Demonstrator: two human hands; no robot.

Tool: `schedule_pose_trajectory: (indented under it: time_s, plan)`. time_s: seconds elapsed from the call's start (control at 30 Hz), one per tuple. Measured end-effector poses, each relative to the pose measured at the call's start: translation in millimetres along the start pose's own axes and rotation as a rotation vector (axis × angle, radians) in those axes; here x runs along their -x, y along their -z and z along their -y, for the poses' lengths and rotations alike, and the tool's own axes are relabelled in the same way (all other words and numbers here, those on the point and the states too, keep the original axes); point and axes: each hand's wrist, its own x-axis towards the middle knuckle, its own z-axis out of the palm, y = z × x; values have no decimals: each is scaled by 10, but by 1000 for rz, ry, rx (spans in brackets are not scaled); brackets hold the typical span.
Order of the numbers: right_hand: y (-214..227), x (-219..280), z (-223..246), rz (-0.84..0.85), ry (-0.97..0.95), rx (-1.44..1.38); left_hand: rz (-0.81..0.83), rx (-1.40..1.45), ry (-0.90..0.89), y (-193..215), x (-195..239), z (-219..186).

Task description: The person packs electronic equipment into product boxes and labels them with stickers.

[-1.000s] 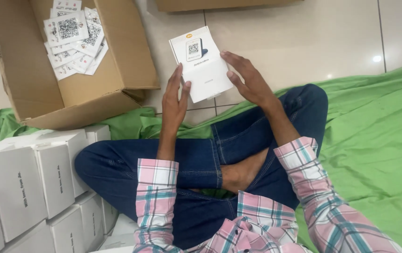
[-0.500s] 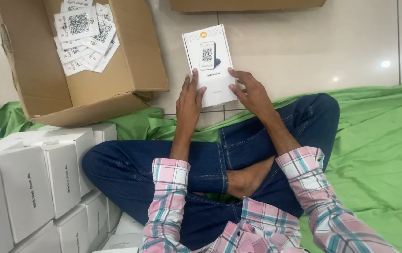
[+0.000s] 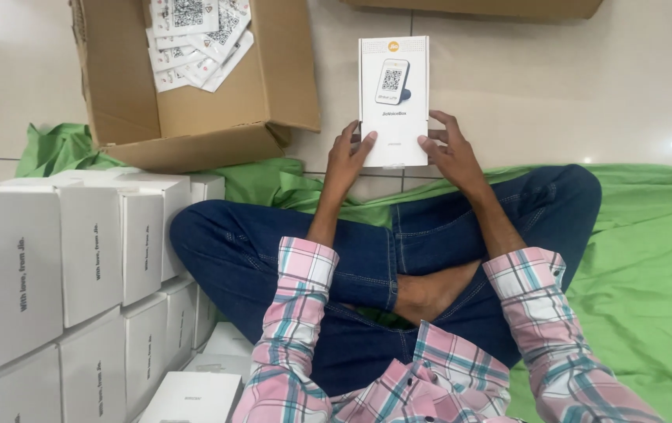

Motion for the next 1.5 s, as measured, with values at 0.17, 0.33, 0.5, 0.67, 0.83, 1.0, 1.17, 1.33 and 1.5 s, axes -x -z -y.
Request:
schedule_pose_trajectory:
  time_s: [0.17,0.33,0.5,0.67,0.83,1.0,1.17,1.33,1.5]
  plan:
    - [-11,-10,-83,29,8,-18,7,4,-5,48,44,-99]
    - [-20,25,-8,39,11,40,34,66,-9,52,31,-12]
    - [-32,49,142,6,125,213,-34,-291,-202,141,147,-487]
    - [-9,-105,133,-51,371,577,13,-414,-346,187,130,-790]
    - [-122,-272,21,-177,569,713,-39,-565,-402,68,-46,-521]
    - [-190,-384,-121,-313,687,827,-152,-622,-498,-6,-208,-296]
    - [-163,-296,-23,-310,695,817,-200,-599,-561,42,-180,-287]
    - [2,-496,-323,-269,620,527,-331,-477,-435,101,50,-576]
    - [175,-777,-147,-435,495,-77,-299,98,13,-138,201,-359]
